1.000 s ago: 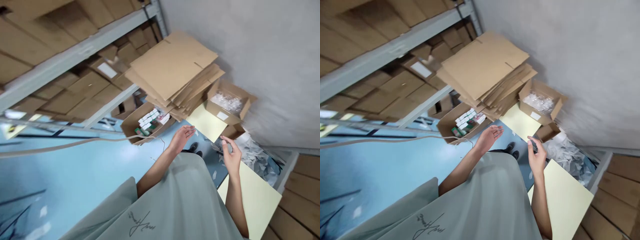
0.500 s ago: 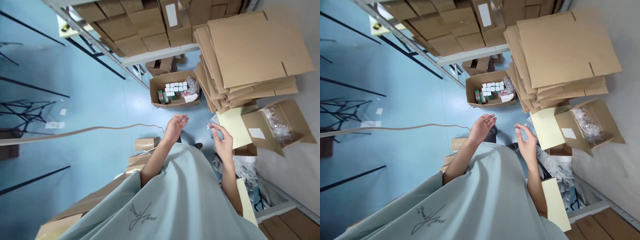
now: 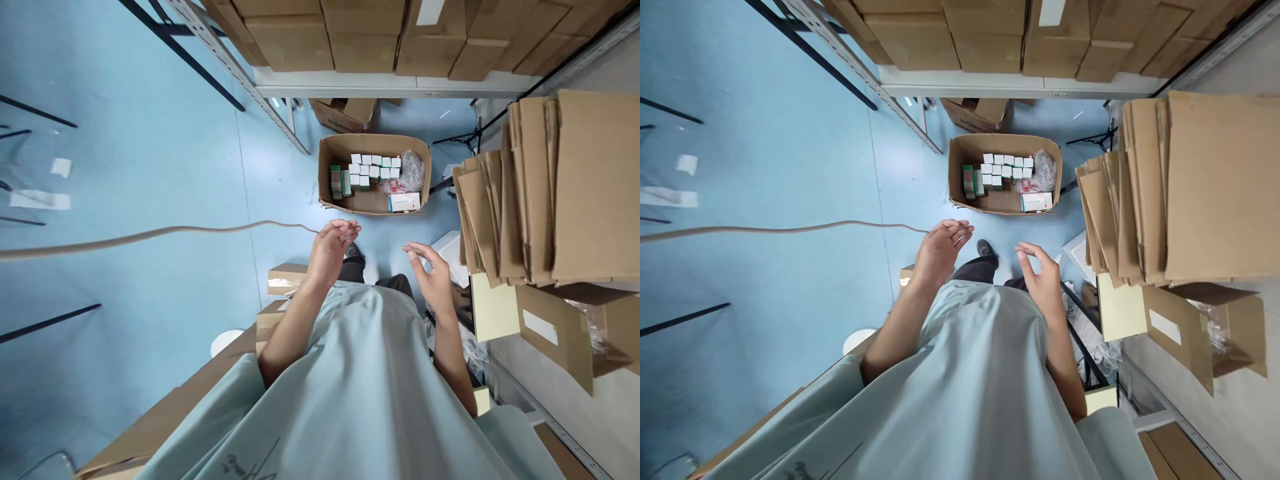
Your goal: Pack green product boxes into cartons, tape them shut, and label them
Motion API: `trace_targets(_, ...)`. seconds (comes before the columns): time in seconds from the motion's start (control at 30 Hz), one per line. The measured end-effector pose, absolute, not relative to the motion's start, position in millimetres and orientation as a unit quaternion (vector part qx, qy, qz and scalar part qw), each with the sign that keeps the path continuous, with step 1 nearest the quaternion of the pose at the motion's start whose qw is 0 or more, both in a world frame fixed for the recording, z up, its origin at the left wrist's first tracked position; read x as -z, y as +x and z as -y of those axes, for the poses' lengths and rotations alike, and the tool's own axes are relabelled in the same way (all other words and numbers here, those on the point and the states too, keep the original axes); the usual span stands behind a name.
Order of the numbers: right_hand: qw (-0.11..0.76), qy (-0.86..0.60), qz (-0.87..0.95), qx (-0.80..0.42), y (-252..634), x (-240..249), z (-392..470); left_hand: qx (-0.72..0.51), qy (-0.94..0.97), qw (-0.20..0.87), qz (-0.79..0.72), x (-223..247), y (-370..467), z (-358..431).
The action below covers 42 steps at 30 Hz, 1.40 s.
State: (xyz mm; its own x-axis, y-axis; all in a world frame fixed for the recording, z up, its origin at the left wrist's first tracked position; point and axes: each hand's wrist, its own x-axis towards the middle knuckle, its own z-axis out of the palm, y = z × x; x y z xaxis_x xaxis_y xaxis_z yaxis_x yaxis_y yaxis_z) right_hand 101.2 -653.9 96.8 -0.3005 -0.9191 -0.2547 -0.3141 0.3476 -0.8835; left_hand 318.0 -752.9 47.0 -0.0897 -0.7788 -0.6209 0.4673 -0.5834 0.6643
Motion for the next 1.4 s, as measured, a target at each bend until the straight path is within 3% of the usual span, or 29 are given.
trace_targets(0.23,0.432,-0.434,-0.722,0.321,109.4,-65.7,760.0,0.673,0.576,0.444,0.133,-7.7,344.1,851.0)
trace_targets(0.57,0.438,-0.535,-0.685,0.229,81.4,87.9,939.7,0.618,0.64,0.429,0.156,118.0,311.6,969.7)
trace_targets(0.8,0.462,-0.542,-0.684,0.16,92.0,221.7,1005.3,0.602,0.686,0.362,0.192,250.4,307.3,1012.6)
trace_targets(1.1,0.46,-0.538,-0.705,0.045,106.5,442.8,1032.4,0.613,0.721,0.283,0.155,478.4,305.3,1025.3)
trace_targets(1.4,0.439,-0.597,-0.671,-0.001,119.3,598.9,1049.7,0.603,0.741,0.254,0.148,633.8,279.7,1023.8)
